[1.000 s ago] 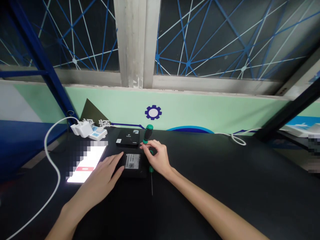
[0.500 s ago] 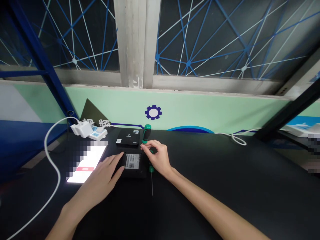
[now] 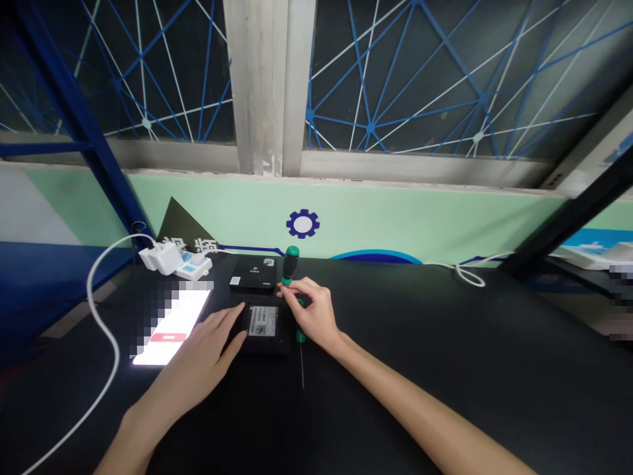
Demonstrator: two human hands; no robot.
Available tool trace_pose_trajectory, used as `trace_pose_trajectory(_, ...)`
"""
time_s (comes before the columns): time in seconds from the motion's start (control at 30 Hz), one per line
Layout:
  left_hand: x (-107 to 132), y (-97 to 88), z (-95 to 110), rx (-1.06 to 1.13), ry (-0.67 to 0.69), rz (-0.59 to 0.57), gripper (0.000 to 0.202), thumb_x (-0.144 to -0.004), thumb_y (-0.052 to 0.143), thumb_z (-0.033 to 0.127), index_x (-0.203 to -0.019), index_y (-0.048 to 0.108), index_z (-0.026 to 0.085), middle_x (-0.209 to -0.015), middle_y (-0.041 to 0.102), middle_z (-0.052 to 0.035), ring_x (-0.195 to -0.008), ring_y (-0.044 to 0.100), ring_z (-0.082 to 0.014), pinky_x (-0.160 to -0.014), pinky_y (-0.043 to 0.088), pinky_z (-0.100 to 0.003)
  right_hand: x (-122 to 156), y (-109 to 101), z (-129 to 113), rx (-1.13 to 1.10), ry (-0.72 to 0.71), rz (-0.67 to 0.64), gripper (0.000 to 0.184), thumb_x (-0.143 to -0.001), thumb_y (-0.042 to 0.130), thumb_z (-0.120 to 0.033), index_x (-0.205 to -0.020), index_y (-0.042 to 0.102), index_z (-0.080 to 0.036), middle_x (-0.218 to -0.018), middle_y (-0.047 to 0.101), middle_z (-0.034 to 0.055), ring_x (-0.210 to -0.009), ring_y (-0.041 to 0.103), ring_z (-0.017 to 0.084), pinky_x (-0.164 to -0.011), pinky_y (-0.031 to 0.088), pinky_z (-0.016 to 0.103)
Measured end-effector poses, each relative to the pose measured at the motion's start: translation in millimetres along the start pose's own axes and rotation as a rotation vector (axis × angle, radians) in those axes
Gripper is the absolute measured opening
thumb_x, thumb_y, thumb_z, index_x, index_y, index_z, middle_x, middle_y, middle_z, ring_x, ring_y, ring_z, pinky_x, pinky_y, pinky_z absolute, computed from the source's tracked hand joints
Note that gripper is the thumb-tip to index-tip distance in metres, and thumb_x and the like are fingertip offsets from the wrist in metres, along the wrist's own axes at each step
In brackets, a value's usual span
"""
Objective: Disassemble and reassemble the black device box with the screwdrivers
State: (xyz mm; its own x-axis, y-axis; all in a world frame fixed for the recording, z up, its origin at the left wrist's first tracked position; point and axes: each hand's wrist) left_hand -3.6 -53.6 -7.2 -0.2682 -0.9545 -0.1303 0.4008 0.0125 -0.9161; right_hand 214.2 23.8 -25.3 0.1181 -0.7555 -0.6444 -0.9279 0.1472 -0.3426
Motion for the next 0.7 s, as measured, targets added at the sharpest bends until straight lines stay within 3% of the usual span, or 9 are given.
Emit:
trace_pose_trajectory(0.33, -0.1, 1.7, -1.1, -0.003, 0.006, 0.009, 0.051, -0.104, 0.029, 0.040, -0.148, 0.040, 0.017, -0.143, 0.055, -0.0130, -0.131, 0.050, -0.0287, -0.106, 0.043, -0.048, -1.6, 0.7, 0.6, 0.009, 0.010, 0.028, 0.017, -0.090, 0.068, -0.034, -0.078, 0.073, -0.022, -0.077, 0.076, 0.0047, -0.073, 0.070, 0.022, -0.069, 0.055, 0.034)
trace_pose_trajectory(0.53, -0.1, 1.3, -0.8, -0.001, 0.009, 0.015, 0.051, -0.104, 0.030, 0.040, -0.148, 0.040, 0.017, -0.143, 0.055, -0.0134, -0.131, 0.050, -0.0289, -0.105, 0.044, -0.049, 0.2, -0.6, -0.6, -0.003, 0.018, 0.001, 0.018, -0.093, 0.063, -0.032, -0.086, 0.077, -0.023, -0.085, 0.078, 0.0062, -0.082, 0.071, 0.024, -0.078, 0.056, 0.038)
trace_pose_trajectory(0.7, -0.1, 0.3, 0.3, -0.002, -0.012, -0.014, 0.053, -0.104, 0.029, 0.041, -0.149, 0.039, 0.015, -0.145, 0.053, -0.0137, -0.134, 0.048, -0.0287, -0.108, 0.043, -0.048, 0.3, -1.0, 0.2, 0.010, 0.007, 0.002, 0.017, -0.094, 0.063, -0.031, -0.085, 0.076, -0.023, -0.083, 0.078, 0.0056, -0.080, 0.071, 0.023, -0.077, 0.056, 0.037)
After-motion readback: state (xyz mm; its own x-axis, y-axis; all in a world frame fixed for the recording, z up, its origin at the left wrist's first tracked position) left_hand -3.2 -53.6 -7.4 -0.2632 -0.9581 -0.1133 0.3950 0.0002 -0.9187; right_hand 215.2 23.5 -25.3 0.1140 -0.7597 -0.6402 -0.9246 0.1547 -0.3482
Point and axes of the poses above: each hand's wrist, its own x-axis away from the middle knuckle, its own y-axis out of the palm, z = x × y
